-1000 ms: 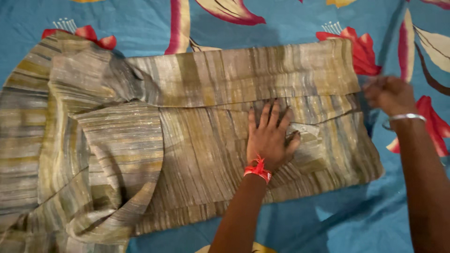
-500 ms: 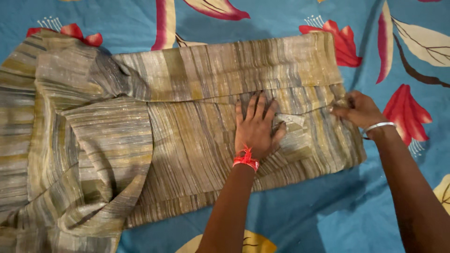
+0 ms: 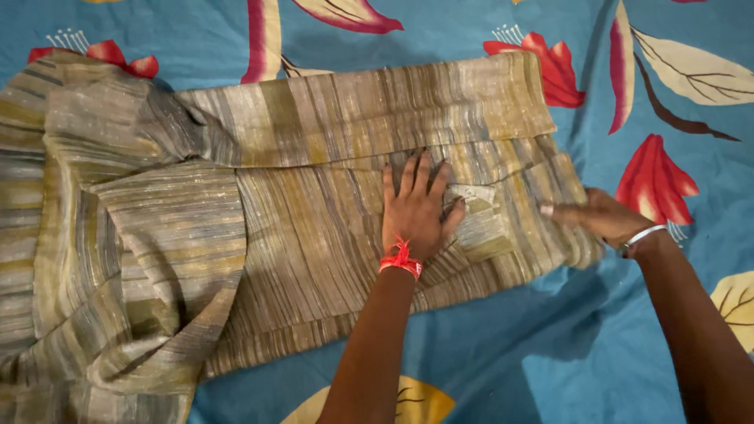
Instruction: The person folds a striped shirt on a bed, smoothing and aligning the fabric before placing it on a nearby shelf. Then the person picks up a pair of jeans and begins folding them on the same surface.
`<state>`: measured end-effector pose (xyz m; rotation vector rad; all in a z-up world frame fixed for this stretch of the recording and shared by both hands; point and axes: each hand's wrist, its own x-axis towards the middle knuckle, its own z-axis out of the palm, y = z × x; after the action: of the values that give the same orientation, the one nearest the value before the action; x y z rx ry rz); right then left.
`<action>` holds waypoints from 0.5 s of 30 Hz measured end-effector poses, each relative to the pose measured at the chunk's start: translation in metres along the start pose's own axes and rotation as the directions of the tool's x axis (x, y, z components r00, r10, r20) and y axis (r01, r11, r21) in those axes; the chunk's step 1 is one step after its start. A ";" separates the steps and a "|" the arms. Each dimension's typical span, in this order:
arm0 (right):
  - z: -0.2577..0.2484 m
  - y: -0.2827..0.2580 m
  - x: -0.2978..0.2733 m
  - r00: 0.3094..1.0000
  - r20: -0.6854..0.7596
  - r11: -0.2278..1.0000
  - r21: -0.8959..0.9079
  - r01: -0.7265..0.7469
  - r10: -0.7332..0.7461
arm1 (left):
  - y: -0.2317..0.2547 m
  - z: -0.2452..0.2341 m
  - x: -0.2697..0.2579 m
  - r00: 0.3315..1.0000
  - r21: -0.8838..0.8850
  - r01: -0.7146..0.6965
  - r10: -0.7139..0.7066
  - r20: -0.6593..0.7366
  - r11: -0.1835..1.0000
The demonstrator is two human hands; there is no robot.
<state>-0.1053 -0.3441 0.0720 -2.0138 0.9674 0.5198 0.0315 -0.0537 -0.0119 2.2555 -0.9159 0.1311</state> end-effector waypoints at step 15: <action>-0.051 0.060 0.034 0.835 -0.030 0.332 -0.925 0.185 -0.549 | 0.000 0.000 0.001 0.999 0.022 0.020 -0.021 0.040 1.000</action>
<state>-0.1306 -0.4231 0.0499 -3.3272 0.2835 0.4642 0.0322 -0.0544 -0.0109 2.2942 -0.9166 0.0875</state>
